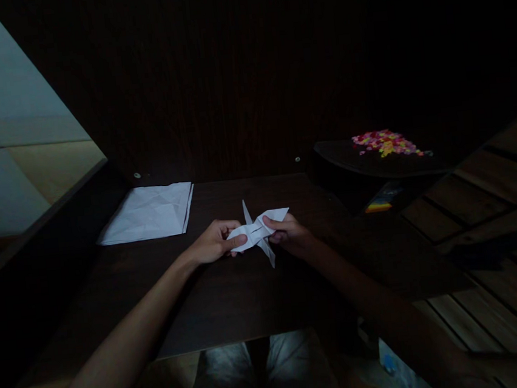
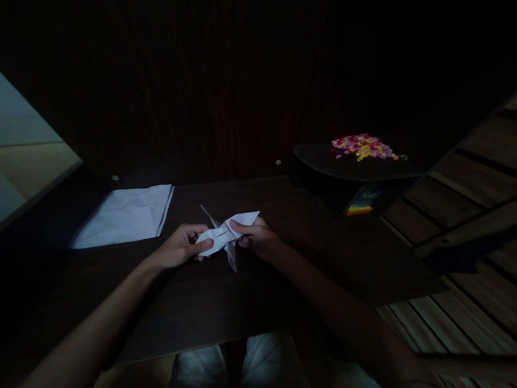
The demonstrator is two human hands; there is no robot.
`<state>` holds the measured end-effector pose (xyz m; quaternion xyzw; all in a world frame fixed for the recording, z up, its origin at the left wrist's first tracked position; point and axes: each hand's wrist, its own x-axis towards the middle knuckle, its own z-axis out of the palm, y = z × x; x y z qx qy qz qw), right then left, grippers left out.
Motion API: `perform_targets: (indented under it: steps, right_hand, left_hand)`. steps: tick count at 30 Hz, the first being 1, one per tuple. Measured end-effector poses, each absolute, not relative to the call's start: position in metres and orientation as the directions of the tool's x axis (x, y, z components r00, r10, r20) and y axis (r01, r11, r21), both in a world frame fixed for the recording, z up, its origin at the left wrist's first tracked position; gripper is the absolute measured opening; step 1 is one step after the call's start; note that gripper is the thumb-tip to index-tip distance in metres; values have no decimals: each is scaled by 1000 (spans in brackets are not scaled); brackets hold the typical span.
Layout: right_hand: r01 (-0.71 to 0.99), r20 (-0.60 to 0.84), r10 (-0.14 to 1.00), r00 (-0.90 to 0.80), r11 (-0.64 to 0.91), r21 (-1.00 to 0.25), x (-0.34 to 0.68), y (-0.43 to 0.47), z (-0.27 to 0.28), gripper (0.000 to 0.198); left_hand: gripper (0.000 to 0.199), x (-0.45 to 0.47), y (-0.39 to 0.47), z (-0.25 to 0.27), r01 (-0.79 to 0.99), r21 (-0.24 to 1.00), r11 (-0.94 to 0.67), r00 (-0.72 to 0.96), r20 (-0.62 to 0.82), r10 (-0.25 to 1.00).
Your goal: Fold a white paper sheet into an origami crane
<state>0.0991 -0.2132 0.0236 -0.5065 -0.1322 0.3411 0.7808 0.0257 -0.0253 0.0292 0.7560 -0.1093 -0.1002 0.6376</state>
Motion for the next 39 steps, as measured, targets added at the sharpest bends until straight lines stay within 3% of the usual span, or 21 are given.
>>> perform_targets:
  steps: [5,18,24,33,39]
  right_hand:
    - [-344,-101,675,731,236,-909,98,-212,21,27]
    - [-247,-97,525,846,224,-943,100,-209,22,27]
    - [-257,-98,503,859,257,-931,102,-208,18,27]
    - [-275,-126,491,862,244,-930,106,-209,16,29]
    - [-226,-99,503,859,198,-954,108,-209,12,31]
  left_hand:
    - [37,26,-23,30,-61,973,-222,959,-5,-284]
    - [33,23,-30,36,39,988,-149,979,-68,-194]
    - [31,25,-29,35,67,989,-131,981,-90,-173]
    - [30,27,-28,30,105,994,37,992,-102,-70]
    - [31,30,-26,26,79,997,12,996,-79,-43]
